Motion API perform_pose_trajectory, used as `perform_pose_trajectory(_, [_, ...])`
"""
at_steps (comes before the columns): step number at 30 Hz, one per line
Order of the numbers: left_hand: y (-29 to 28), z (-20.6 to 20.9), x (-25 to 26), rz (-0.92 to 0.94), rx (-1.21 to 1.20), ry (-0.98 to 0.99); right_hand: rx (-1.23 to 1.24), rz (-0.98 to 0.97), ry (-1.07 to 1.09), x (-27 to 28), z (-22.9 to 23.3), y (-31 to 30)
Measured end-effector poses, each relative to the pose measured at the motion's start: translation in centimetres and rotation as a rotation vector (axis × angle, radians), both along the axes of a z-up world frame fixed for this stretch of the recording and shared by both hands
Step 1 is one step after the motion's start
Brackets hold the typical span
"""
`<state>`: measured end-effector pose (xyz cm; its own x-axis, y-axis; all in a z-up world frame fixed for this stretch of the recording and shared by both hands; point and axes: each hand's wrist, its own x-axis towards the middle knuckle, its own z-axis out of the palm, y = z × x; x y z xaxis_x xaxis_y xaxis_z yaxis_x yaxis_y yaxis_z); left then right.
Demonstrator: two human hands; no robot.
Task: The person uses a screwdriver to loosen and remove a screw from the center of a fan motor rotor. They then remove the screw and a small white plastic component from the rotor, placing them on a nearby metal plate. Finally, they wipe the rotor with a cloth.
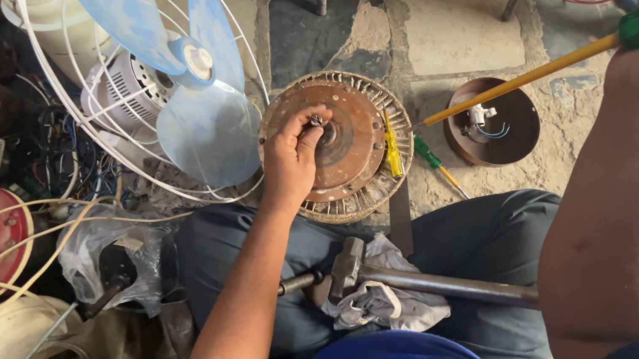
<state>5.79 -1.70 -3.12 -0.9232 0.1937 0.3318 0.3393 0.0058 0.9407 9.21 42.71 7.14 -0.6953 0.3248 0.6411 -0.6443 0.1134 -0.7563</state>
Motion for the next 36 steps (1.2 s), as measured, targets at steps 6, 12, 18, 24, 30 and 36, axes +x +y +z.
perform_pose_trajectory(6, [1.5, -1.2, -0.1, 0.180, 0.056, 0.049, 0.027, -0.022, 0.000, 0.2, 0.2, -0.3])
perform_pose_trajectory(12, [1.6, -0.4, -0.8, 0.368, -0.197, 0.011, 0.044, -0.032, -0.004, 0.5, 0.1, -0.6])
perform_pose_trajectory(18, [-1.3, 1.0, -4.8, 0.038, -0.638, 0.243, 0.067, -0.042, 0.006, 0.4, 0.7, -0.8])
perform_pose_trajectory(24, [-1.7, -0.4, -8.7, -0.157, -0.895, 0.504, 0.090, -0.055, 0.012, 0.2, 1.0, -1.0])
perform_pose_trajectory(30, [-0.8, -0.2, -5.0, 0.098, -0.946, 0.150, 0.085, -0.086, -0.003, 0.6, 1.2, -2.2])
perform_pose_trajectory(36, [0.8, 1.2, -3.4, 0.277, -0.976, -0.036, 0.082, -0.060, 0.057, -0.4, 2.2, -6.6])
